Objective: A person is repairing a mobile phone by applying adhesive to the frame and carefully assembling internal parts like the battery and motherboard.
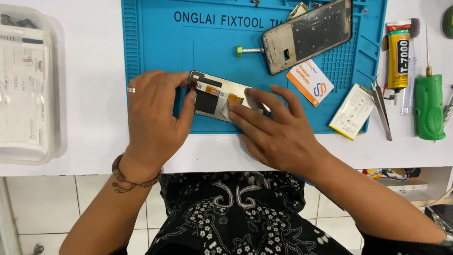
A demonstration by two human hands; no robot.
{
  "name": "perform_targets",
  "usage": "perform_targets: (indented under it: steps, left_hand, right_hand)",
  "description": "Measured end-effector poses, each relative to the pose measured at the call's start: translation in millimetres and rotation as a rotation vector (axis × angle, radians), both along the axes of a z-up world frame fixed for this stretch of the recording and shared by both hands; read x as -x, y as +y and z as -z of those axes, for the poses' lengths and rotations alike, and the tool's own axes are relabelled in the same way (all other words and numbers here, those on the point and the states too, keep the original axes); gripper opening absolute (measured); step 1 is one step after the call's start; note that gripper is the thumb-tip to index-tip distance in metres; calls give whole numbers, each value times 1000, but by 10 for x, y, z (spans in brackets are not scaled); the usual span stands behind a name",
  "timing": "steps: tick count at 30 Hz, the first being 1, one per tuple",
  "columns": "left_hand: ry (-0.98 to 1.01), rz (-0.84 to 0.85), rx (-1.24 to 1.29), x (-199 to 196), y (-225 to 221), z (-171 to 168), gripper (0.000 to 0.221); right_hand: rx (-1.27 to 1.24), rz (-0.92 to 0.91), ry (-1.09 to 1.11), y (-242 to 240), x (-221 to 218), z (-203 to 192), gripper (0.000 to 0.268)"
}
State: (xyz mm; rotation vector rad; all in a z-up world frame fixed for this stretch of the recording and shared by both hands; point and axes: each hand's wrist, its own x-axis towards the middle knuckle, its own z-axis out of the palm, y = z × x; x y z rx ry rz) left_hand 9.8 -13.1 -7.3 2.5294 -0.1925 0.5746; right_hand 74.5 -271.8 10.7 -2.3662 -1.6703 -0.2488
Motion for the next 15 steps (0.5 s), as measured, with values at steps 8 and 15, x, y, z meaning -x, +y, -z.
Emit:
perform_targets:
  steps: [8, 15]
  left_hand:
    - [11, -16, 25, 10, 8, -5, 18]
    - [-17, -1, 2, -17, 9, -24, 17]
  right_hand:
    - [0, 26, 71, -212, 54, -73, 34]
    - [-5, -43, 23, -19, -18, -12, 40]
